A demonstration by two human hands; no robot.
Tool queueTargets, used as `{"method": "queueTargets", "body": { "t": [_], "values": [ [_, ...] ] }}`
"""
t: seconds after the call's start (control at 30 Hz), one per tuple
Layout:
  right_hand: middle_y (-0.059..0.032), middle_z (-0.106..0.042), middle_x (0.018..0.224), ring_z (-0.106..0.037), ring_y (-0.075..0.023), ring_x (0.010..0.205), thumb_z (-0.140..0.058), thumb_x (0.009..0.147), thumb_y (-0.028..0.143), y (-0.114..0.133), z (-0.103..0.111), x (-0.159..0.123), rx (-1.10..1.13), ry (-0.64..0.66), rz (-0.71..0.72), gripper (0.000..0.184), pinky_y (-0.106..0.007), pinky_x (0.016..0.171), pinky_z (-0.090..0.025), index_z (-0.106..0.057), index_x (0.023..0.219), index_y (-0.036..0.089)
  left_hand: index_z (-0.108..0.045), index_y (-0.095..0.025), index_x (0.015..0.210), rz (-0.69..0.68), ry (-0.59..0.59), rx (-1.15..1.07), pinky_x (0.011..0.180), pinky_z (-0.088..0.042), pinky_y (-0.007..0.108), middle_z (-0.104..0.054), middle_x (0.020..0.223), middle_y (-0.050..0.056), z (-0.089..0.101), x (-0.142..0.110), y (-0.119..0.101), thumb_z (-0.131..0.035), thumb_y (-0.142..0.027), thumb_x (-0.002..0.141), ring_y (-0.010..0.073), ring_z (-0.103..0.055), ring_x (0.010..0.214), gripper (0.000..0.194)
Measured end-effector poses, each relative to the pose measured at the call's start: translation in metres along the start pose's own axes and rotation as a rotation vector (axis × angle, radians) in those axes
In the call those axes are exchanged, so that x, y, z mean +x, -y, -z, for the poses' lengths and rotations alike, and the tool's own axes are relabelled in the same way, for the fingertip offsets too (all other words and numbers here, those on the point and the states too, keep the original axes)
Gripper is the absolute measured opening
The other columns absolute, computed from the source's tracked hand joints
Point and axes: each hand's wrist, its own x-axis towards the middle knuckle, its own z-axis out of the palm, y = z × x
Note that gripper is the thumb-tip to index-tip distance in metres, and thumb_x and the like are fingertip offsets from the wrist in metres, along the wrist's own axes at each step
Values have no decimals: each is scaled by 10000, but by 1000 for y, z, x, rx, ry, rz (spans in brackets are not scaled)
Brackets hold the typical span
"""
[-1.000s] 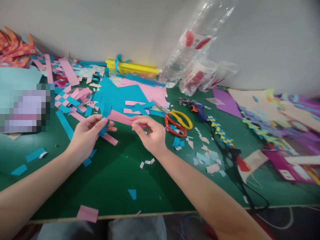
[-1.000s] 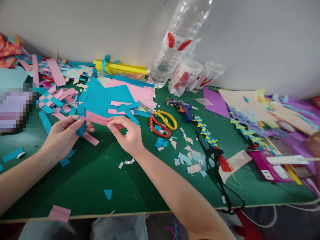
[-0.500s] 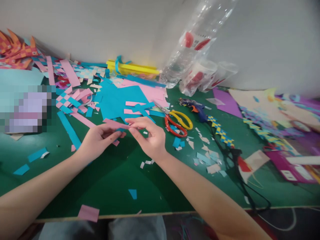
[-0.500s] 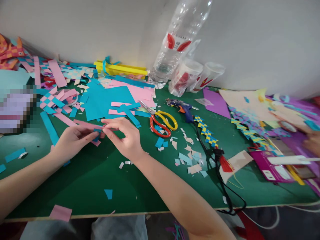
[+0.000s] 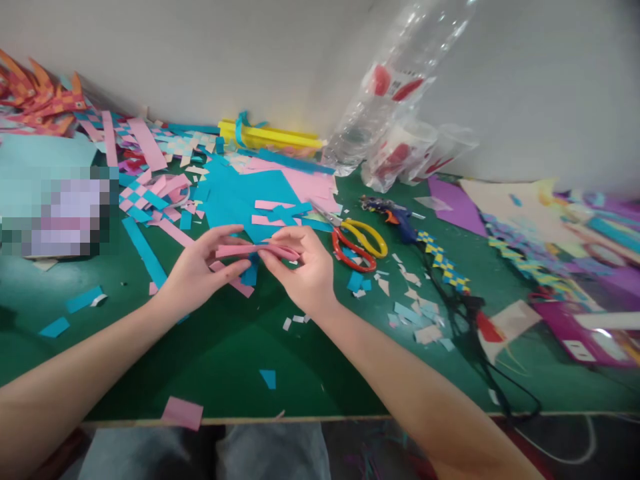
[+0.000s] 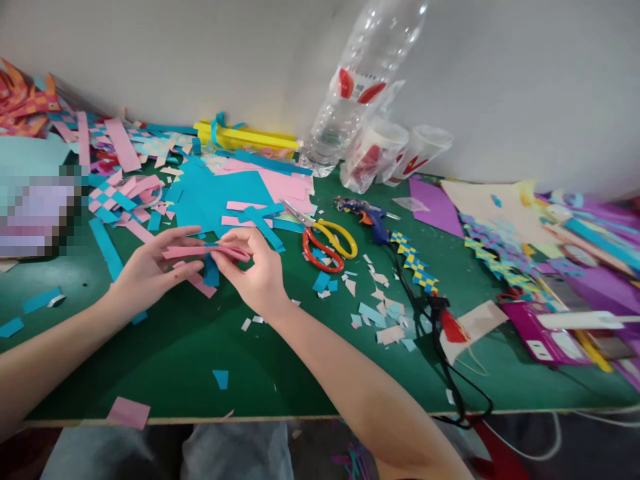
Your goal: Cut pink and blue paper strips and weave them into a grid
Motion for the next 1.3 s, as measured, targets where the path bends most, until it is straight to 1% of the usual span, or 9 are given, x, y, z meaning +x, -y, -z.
{"method": "queueTargets", "body": {
  "t": [0.07,0.17,0.27,0.37,0.5,0.77,0.93,1.07,1.3],
  "values": [
    [4,-737,917,-728,-176,867,-700,794,219,0,1,1,-41,18,-23,202,-348,828,-591,-582,955,245,-595,-206,1275,0,-48,-9,742,-595,286,-743,1040,75,4,0,-2,-755,-360,764,225,-712,928,557],
    [-2,-740,910,-724,-192,900,-707,789,250,1,1,1,-51,68,-61,247,-368,847,-585,-588,1005,253,-744,-214,965,16,-69,75,753,-591,291,-763,856,40,8,0,-7,-712,-376,804,207,-722,827,230],
    [-37,-727,1020,-700,-222,991,-762,740,349,-1,-1,1,-6,88,-123,465,-402,879,-572,-555,1146,260,-761,-227,779,33,-95,105,733,-583,288,-751,744,21,9,1,-8,-691,-383,822,193,-717,750,176],
    [-73,-715,1070,-696,-227,975,-787,703,418,-7,-4,2,82,118,-231,557,-407,869,-569,-569,1179,229,-757,-220,806,51,-147,-10,712,-584,277,-752,757,27,8,3,-6,-714,-387,807,184,-717,740,172],
    [-53,-746,863,-713,-204,832,-755,732,427,-14,-5,5,157,203,-368,297,-383,792,-578,-683,894,189,-729,-178,823,74,-186,-147,717,-602,319,-757,816,59,7,6,0,-722,-398,793,196,-718,721,222],
    [-9,-717,781,-682,-145,702,-688,791,329,-20,2,14,250,-56,-270,130,-316,681,-560,-658,836,210,-687,-166,908,85,-152,-193,761,-600,333,-750,852,60,11,4,1,-712,-424,816,185,-713,729,275],
    [10,-694,735,-648,-119,634,-671,816,329,-22,4,14,316,-89,-243,127,-302,663,-552,-632,860,216,-685,-186,962,43,-135,-86,869,-555,343,-736,979,73,11,2,-2,-694,-432,832,228,-697,943,278],
    [24,-679,676,-585,-93,540,-685,807,354,-16,5,12,319,12,-244,151,-267,563,-511,-641,844,214,-645,-202,1114,-86,-152,-26,986,-487,369,-659,1211,85,13,3,0,-615,-448,891,242,-622,1119,333],
    [22,-662,600,-595,-97,526,-687,806,366,-7,5,8,228,267,-227,180,-251,537,-504,-664,832,190,-698,-212,1046,-56,-31,-54,771,-559,294,-741,961,60,10,-2,-8,-656,-504,839,229,-697,916,360]
  ]
}}
